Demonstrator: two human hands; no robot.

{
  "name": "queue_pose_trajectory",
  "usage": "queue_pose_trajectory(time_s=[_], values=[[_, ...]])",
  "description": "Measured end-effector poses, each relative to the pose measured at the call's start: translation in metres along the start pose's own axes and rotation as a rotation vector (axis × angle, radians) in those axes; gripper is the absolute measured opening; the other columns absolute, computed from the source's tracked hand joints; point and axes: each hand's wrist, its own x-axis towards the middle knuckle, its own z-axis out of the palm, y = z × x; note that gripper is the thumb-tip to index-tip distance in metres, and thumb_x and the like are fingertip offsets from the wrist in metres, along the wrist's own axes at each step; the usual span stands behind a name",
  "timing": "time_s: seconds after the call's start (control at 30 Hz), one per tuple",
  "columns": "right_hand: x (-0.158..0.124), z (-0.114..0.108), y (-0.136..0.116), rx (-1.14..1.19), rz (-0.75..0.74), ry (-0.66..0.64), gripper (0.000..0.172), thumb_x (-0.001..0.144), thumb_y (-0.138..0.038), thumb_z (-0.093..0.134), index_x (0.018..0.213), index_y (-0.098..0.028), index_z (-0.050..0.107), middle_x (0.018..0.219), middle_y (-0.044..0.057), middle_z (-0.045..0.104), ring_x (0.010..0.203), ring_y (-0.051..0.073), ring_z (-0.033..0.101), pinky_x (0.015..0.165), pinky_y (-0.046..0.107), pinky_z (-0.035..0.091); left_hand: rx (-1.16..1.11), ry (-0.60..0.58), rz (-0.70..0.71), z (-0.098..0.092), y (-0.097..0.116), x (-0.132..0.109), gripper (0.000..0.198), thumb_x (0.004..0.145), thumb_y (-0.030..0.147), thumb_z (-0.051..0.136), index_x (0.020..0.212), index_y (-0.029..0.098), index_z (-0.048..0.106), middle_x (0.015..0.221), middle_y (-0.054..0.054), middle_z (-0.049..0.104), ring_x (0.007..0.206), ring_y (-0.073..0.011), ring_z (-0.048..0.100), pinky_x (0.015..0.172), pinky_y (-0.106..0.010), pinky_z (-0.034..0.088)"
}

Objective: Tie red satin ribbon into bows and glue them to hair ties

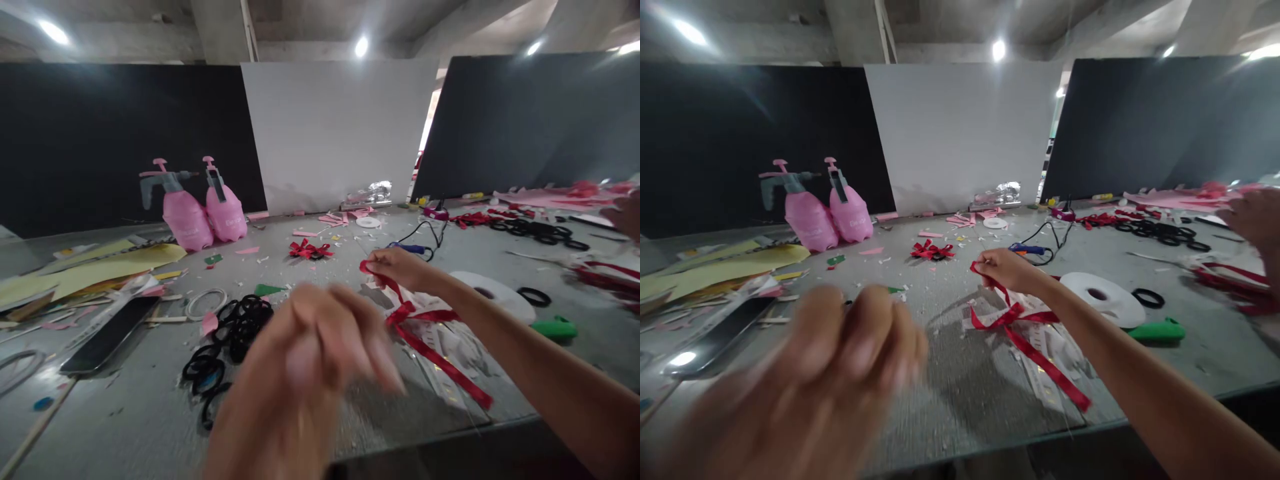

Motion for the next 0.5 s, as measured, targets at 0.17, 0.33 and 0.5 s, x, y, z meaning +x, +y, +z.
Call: queue_pose_trajectory(time_s=[0.17,0.33,0.5], values=[[0.01,0.002,-0.04,0.432,0.037,0.081,0.034,0.076,-0.05,0.058,0.064,-0.019,0.053,0.046,-0.004,0.048,0.032,0.005,0.037,0.033,0.02,0.028,0.021,0.091,0.049,0.032,-0.032,0.103,0.025,0.085,0.037,0.047,0.102,0.021,0.056,0.102,-0.005,0.06,0.091,-0.018,0.056,0.079,-0.031,0.047],[0.018,0.02,-0.065,0.512,0.028,-0.054,0.035,0.073,-0.052,0.061,0.064,-0.019,0.055,0.042,-0.006,0.045,0.03,0.004,0.033,0.031,0.018,0.026,-0.008,-0.233,-0.09,0.023,-0.079,0.136,0.038,0.084,0.05,0.043,0.077,0.015,0.057,0.068,-0.004,0.058,0.065,-0.0138,0.057,0.063,-0.027,0.048],[0.028,0.033,-0.051,0.521,0.003,-0.106,0.039,0.07,-0.052,0.064,0.059,-0.017,0.052,0.046,-0.005,0.049,0.032,0.004,0.037,0.032,0.018,0.027,-0.092,-0.208,-0.284,0.002,-0.099,0.14,0.035,0.074,0.049,0.06,0.068,0.018,0.044,0.042,0.01,0.032,0.032,-0.0029,0.026,0.035,-0.016,0.02]])
